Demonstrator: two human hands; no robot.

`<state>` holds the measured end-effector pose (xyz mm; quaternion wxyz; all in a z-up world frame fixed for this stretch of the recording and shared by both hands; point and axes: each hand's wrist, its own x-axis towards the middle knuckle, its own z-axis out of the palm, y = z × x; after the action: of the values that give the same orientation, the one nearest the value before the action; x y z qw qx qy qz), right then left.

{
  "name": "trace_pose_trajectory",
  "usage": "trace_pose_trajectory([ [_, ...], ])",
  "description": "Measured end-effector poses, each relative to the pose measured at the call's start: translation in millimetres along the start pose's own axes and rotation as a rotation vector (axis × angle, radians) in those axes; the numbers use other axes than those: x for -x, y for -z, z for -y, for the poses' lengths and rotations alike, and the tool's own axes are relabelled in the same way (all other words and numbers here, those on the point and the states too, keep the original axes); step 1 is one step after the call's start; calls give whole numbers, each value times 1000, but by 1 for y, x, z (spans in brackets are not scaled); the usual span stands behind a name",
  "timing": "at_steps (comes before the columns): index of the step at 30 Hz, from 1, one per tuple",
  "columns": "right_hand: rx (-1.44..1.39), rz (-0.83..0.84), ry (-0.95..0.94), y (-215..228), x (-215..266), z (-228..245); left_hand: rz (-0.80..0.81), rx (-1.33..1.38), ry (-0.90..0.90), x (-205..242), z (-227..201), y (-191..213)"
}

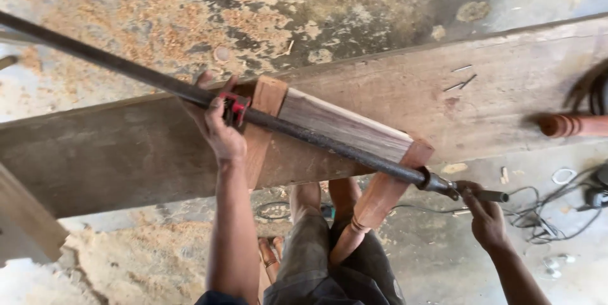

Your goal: The person hammers nails into a wooden stool frame resting on a workbench, driving nails along the side rail with a claw hammer. They then reposition the frame, place a long bar clamp across it, and tighten the clamp to hold the joints together.

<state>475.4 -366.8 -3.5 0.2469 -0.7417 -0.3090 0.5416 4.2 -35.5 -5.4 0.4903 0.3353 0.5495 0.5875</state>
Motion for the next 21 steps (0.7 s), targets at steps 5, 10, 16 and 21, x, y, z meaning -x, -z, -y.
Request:
trace_pose_trajectory([
  [5,-141,-351,-233,-26,-5,-52,-30,-137,117,33,20,22],
  [10,40,437,-221,50,-58,-203,170,-626,14,82,-19,39],
  [16,-109,344,-667,81,-121,-241,319,-1323,27,102,-26,47],
  [21,36,-39,-437,34,-62,-200,348,-1310,-39,127,-28,56],
])
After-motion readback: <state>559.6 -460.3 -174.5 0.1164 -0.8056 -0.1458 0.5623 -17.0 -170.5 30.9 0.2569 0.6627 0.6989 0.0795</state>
